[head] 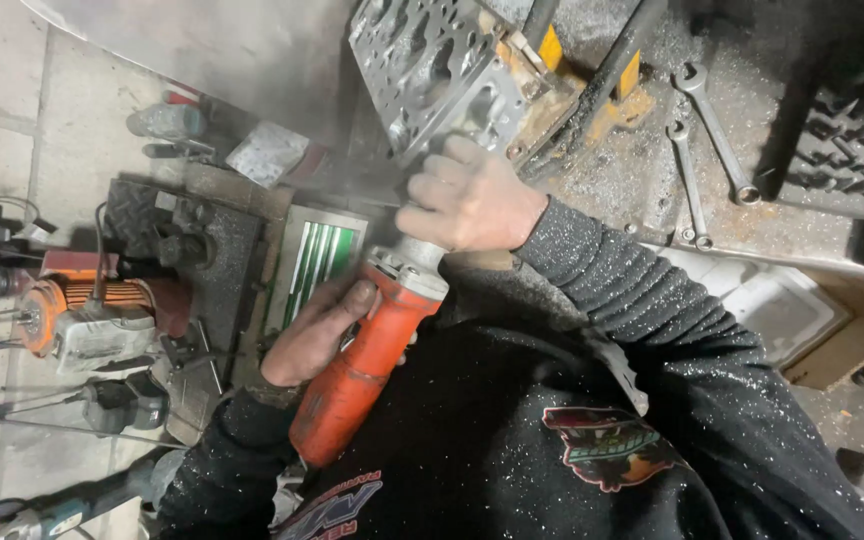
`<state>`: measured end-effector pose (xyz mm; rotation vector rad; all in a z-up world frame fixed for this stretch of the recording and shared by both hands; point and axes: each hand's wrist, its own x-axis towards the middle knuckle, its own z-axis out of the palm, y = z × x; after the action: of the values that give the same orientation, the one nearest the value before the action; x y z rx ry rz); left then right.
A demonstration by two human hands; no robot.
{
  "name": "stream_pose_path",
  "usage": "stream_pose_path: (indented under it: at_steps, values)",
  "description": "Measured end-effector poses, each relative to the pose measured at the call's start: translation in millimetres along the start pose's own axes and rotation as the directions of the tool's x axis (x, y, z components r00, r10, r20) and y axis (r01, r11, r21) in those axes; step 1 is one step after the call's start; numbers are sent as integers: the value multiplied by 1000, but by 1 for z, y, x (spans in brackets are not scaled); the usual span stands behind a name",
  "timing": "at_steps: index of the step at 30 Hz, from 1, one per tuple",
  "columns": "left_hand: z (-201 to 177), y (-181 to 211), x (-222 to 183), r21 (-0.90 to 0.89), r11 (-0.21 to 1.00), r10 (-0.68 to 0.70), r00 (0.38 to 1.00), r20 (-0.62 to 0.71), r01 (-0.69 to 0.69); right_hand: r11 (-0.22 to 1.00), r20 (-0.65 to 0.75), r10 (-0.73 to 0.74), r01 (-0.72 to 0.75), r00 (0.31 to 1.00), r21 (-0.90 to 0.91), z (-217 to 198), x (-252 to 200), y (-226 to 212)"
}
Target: Grinding and polishing an engine cylinder head using a die grinder.
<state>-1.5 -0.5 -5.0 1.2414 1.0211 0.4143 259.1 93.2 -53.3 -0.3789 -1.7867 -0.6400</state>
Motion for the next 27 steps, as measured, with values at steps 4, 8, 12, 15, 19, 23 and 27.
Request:
stream_pose_path:
  at_steps: [4,8,12,15,19,23,27]
  values:
    - [1,-4,-3,-62,997,-40,999,-12,40,1000,-13,9,-9,1000,-12,-1,2,-1]
    - [7,-7,-1,-38,998,-49,997,-56,47,999,-1,-5,5,1000,38,4,-11,1]
    - [6,-21,6,84,991,109,994,-22,-107,998,61,29,-32,998,52,-1,-23,6]
    - [10,-29,16,167,962,219,976,-13,-214,984,75,135,-142,988,109,-4,-26,-6]
    - [13,-43,27,278,892,374,927,-8,-357,946,106,252,-268,962,183,-14,-28,-20]
    - [28,-68,33,375,796,503,864,28,-476,884,168,382,-413,909,220,-40,-35,-58]
    - [35,-91,26,483,658,624,777,80,-578,809,212,498,-539,841,234,-56,-34,-110]
